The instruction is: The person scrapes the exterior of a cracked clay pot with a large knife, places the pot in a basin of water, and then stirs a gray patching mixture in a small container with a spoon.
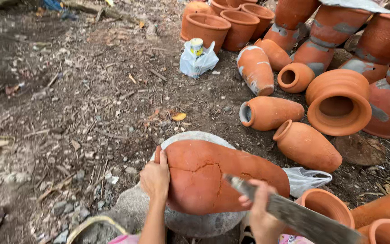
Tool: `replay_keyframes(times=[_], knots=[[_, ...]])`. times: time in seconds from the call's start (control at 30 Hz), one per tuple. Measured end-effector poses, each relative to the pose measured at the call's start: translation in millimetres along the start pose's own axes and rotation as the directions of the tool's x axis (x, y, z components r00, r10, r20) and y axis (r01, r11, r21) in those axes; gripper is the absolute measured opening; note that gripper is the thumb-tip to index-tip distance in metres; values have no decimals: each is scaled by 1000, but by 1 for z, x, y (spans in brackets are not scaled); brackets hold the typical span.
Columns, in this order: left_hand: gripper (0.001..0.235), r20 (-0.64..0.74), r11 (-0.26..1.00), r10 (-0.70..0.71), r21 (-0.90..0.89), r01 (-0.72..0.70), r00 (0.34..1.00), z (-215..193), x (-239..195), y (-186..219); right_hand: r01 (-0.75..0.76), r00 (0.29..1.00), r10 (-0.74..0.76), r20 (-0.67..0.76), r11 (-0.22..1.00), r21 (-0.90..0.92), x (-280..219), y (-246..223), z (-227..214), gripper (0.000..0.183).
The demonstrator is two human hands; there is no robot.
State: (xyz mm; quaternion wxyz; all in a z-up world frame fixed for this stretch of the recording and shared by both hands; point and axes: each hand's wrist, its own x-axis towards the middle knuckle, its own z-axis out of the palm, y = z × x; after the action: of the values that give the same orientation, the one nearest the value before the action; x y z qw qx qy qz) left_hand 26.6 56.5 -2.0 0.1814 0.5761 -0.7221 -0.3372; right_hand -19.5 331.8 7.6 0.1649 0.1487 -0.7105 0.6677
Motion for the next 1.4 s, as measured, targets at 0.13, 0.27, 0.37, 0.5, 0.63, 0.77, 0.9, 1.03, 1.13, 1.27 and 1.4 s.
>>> replay_keyframes(times=[0.13,0.27,0.37,0.5,0.63,0.77,0.9,1.03,1.13,1.27,1.4], knots=[[71,0,1000,-3,-17,3,1000,-1,-2,2,146,986,-147,-76,989,-16,3,-4,-8,36],[72,-4,999,-22,-41,21,1000,-1,-5,4,58,989,-54,137,998,-23,11,-2,8,38],[72,-1,999,-10,-40,10,1000,2,-5,1,114,993,-114,43,993,19,14,-8,-10,41],[71,-16,999,1,-39,-2,1000,3,-3,1,-11,985,40,165,985,-174,8,-10,10,37],[69,-30,999,14,-50,-16,999,4,-4,-4,255,966,-255,50,967,12,8,-12,-7,34],[70,-32,997,-5,-71,3,999,6,-1,-3,214,953,-208,219,977,-6,10,-1,13,32],[70,-30,1000,6,-26,-6,1000,10,0,-7,-9,936,121,330,947,-322,31,-4,20,31],[66,0,994,65,-85,-65,998,16,15,-14,-84,988,87,129,996,-27,26,-20,-11,31],[64,39,988,88,-132,-82,995,21,24,-18,-72,997,71,8,994,77,12,-18,-29,37],[61,27,990,62,-131,-58,998,18,22,-13,15,989,25,-143,961,275,-3,-9,-38,43],[64,36,988,69,-140,-63,997,12,15,-17,127,991,-130,-5,960,248,-2,14,-34,43]])
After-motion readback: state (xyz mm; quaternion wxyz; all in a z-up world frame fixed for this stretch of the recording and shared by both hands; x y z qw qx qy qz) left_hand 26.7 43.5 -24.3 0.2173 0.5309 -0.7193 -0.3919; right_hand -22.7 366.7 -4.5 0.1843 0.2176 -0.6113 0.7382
